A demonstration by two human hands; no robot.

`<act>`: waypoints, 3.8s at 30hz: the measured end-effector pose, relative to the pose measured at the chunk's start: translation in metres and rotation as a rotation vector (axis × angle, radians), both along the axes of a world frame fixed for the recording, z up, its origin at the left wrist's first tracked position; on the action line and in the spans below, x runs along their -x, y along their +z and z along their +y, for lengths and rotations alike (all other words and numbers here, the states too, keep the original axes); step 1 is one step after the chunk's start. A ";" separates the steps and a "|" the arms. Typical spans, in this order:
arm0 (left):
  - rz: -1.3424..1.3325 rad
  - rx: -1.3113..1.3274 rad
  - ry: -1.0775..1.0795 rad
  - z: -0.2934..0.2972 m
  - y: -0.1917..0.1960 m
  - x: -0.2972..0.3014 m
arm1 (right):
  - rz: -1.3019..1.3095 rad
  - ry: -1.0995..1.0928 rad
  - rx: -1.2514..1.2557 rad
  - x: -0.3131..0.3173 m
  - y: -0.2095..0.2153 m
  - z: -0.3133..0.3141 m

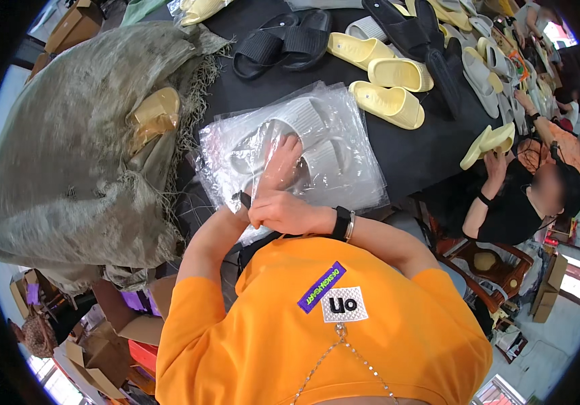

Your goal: Packing pairs of slippers into plastic bags for shipment.

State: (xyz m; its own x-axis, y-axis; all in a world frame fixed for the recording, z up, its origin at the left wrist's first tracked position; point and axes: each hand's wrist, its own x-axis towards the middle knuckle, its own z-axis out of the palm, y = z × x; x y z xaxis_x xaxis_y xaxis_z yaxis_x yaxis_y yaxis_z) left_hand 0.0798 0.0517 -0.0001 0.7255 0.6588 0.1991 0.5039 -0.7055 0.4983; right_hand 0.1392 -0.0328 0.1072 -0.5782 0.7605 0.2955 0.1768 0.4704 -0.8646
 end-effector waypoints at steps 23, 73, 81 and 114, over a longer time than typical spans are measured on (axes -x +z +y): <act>0.020 -0.036 -0.019 -0.003 0.013 0.008 | 0.044 -1.222 0.468 -0.168 -0.091 -0.074; 0.334 -0.072 0.145 0.010 0.047 0.015 | -0.219 -1.038 0.370 -0.141 -0.119 -0.070; 0.261 -0.119 0.425 0.009 -0.006 0.103 | -0.301 -1.001 0.239 -0.147 -0.132 -0.070; 0.087 0.021 0.103 -0.032 0.061 0.005 | -0.051 -0.945 0.671 -0.215 -0.123 -0.051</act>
State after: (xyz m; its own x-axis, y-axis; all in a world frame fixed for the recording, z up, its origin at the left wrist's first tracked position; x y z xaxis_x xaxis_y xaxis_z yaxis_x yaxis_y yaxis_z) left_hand 0.0752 0.0195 0.0604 0.6679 0.7339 0.1238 0.6152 -0.6380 0.4632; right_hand 0.3540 -0.0838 -0.0157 0.3043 0.8905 -0.3383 0.2545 -0.4182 -0.8720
